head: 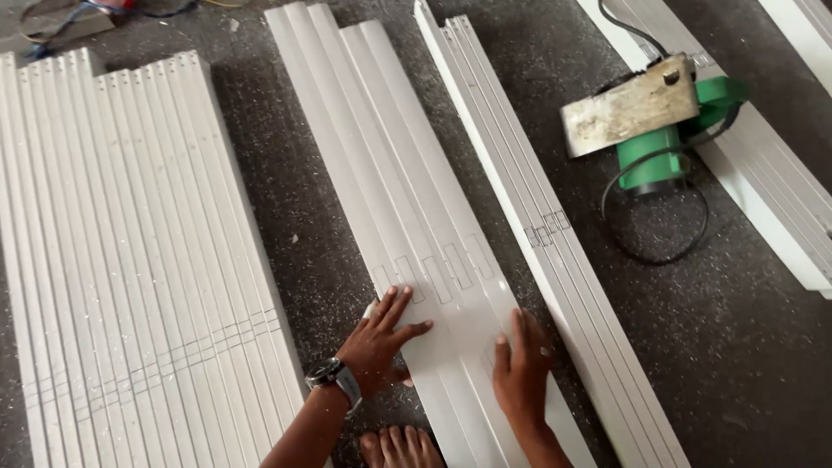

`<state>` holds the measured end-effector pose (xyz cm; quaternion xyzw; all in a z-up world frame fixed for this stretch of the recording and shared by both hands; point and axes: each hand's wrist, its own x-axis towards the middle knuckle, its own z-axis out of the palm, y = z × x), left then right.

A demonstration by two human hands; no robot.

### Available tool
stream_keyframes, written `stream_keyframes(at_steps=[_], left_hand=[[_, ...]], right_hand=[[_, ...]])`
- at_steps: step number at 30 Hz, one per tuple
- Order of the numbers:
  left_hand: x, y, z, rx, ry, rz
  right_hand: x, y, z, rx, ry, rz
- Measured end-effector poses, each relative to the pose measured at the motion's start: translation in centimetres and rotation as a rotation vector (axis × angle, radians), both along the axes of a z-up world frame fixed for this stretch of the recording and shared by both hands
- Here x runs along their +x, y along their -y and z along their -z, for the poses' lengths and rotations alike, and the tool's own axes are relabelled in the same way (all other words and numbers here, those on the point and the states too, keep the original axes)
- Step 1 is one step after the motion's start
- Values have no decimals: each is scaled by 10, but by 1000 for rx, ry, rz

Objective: The person aligns several white slats on the floor and uses a power saw to cut rectangular notches into their edges.

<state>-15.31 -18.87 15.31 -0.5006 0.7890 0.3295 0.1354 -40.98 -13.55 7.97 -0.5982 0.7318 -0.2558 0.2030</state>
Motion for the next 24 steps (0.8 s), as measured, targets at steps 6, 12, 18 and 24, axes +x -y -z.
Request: stream_keyframes(at_steps=[6, 12, 18, 24], left_hand=[[1, 3, -2, -1, 45, 5], [-2, -1, -7, -8, 44, -2], [0, -3, -2, -7, 72, -8], [-3, 1, -3, -3, 72, 0]], right_hand=[[-20, -5, 0, -103, -186, -142], [-42, -14, -15, -176, -492, -65], [-44, -16, 3, -120, -212, -49], [-38, 13, 7, -101, -299, -21]])
